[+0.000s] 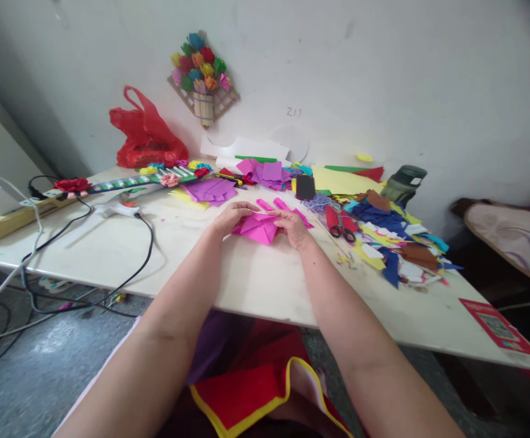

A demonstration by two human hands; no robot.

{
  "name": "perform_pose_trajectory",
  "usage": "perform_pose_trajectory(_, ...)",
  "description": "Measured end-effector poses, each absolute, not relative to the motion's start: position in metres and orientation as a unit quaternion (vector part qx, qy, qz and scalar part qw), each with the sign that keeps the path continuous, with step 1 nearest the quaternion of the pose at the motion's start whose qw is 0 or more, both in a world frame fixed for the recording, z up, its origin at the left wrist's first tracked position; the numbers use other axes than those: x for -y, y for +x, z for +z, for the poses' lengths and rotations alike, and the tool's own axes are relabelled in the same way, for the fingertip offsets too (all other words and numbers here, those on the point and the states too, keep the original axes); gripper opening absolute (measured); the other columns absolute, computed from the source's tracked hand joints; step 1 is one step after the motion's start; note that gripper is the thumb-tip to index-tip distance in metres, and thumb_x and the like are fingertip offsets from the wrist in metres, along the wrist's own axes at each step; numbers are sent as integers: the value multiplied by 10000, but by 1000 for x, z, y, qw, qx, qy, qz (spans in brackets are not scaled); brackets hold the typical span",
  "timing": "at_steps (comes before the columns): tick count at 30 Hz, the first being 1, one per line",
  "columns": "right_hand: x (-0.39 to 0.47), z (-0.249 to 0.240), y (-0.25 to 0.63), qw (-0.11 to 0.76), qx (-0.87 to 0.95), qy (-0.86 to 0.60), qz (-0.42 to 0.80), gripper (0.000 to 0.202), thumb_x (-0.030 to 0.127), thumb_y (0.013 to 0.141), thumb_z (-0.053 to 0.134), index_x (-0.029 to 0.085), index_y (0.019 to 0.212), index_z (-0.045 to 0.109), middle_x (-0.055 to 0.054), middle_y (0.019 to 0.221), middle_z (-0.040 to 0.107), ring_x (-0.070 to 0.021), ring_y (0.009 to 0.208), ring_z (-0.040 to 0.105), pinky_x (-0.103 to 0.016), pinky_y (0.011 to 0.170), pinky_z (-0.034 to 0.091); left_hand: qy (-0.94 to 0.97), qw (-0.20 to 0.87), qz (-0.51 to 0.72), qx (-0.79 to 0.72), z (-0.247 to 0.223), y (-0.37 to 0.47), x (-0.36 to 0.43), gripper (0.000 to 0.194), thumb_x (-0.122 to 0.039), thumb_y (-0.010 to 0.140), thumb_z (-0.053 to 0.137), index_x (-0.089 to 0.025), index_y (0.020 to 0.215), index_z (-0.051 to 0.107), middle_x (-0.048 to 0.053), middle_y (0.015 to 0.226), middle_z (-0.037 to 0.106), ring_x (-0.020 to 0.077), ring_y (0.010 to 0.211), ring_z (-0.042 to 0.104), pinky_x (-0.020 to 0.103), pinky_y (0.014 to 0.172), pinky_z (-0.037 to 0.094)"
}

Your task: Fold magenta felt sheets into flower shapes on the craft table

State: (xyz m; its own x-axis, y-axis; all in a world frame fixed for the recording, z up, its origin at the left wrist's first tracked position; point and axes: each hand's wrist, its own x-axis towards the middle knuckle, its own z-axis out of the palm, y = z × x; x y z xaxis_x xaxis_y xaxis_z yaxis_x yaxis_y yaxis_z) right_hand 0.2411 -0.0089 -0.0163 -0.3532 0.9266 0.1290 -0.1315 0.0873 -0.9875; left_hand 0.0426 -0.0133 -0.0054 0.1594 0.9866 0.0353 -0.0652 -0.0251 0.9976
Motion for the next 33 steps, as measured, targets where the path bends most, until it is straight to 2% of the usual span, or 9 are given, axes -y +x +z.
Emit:
perform_pose_trajectory(13,3,-23,239,480,581,-347,558,309,194,603,610,168,881,742,-22,722,652,-122,585,514,-287,578,423,509,550,505,-429,-3,46,15,178,-148,610,604,-125,776,663,-27,456,488,67,374,376,203,396,212)
perform_pose_trajectory(20,3,-22,239,484,573,-357,557,247,195,604,601,164,809,736,-22,660,627,-132,569,521,-294,571,427,544,516,501,-432,-8,43,11,184,-195,619,587,-104,742,689,-12,450,511,65,368,358,213,387,199)
perform_pose_trajectory(23,6,-20,239,480,580,-346,560,208,239,624,595,156,770,717,-28,647,619,-139,558,532,-301,565,435,554,510,502,-425,-7,44,13,186,-244,614,664,-106,737,682,0,528,576,69,428,438,201,426,285)
perform_pose_trajectory(26,7,-17,239,477,570,-334,580,220,319,664,562,150,717,693,-44,632,621,-144,538,546,-293,535,436,554,512,507,-417,-6,46,15,241,-220,541,748,-112,740,665,11,624,630,88,523,529,204,511,381)
perform_pose_trajectory(30,7,-14,239,473,537,-349,605,282,396,720,516,154,652,645,-60,575,616,-144,500,554,-272,494,435,572,492,511,-413,-7,45,13,290,-193,527,777,-116,786,671,-14,568,588,83,494,512,201,491,372)
perform_pose_trajectory(33,7,-13,239,472,528,-364,605,297,441,748,534,162,741,639,-39,551,607,-141,468,546,-263,465,429,588,473,517,-403,-9,43,12,313,-200,548,780,-121,834,678,-45,499,514,67,443,458,191,450,323)
